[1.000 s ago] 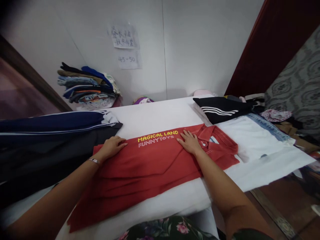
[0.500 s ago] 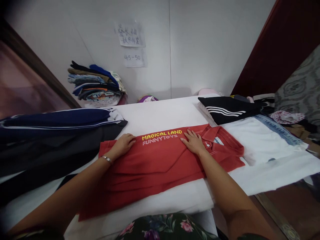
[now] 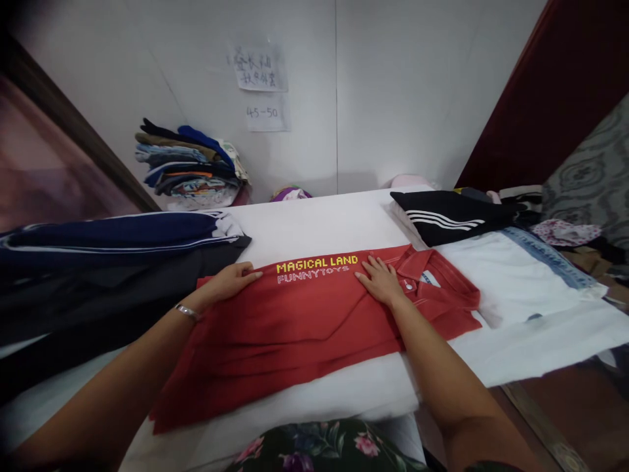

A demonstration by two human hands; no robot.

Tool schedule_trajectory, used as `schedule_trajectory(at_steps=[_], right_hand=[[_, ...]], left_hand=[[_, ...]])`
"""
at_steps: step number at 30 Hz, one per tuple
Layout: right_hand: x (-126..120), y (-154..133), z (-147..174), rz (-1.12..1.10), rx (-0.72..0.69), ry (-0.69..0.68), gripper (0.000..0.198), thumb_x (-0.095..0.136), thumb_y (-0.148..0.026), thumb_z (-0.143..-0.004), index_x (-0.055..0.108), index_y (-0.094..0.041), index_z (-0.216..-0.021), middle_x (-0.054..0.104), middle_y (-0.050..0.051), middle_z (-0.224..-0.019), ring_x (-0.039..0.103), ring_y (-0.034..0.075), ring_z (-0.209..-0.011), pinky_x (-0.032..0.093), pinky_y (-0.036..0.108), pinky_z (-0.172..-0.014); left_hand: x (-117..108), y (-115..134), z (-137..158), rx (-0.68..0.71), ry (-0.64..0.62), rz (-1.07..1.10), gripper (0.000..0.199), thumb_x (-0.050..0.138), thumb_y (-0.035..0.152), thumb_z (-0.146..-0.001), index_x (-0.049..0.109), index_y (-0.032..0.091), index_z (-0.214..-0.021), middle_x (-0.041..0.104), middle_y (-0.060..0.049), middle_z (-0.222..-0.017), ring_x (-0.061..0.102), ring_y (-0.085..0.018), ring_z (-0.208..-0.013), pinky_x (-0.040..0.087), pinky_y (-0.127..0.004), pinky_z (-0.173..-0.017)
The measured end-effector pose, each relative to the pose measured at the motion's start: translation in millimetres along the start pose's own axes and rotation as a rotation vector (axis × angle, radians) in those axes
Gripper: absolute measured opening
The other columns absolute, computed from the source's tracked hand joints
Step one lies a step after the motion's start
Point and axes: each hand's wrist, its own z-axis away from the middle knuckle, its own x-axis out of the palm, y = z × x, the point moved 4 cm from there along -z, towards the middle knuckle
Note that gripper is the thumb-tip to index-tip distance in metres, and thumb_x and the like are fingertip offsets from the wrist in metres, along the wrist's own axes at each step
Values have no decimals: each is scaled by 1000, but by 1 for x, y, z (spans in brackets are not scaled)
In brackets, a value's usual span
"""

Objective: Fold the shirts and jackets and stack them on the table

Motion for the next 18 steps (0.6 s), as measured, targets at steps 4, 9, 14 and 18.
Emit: schedule_trajectory(at_steps=[4,9,14,18], right_hand=[[0,0,-1,-6,-2,-2,62,33,-59,-97,45,-23,-145,26,6,-160,21,27,-148,18,52,-118],[2,2,-3,-14,-13,-11,63,32,-59,-97,44,-22,-146,25,7,-160,20,27,-148,18,52,-118],[-7,-8,3,-12,-9,14,59,35,-55,-97,43,-22,-146,28,10,-159,21,28,-148,16,55,-117],[-25,-51,10,-76,-181,16,61,37,-55,-97,38,-24,-149,23,9,-161,15,27,-149,10,53,-118]], left_hand=[[12,-8,-9,-91,-41,-171,30,46,45,-86,58,20,-74,68,-7,-82,61,-21,-76,38,-30,-65],[23,-10,-7,-102,5,-216,33,39,47,-89,59,21,-84,70,-9,-87,63,-24,-84,38,-31,-66],[22,-9,1,-119,45,-241,37,35,50,-90,59,22,-86,71,-8,-85,65,-24,-83,37,-30,-63],[23,-11,1,-98,65,-244,39,35,52,-90,59,22,-83,71,-8,-82,66,-25,-80,37,-30,-61]])
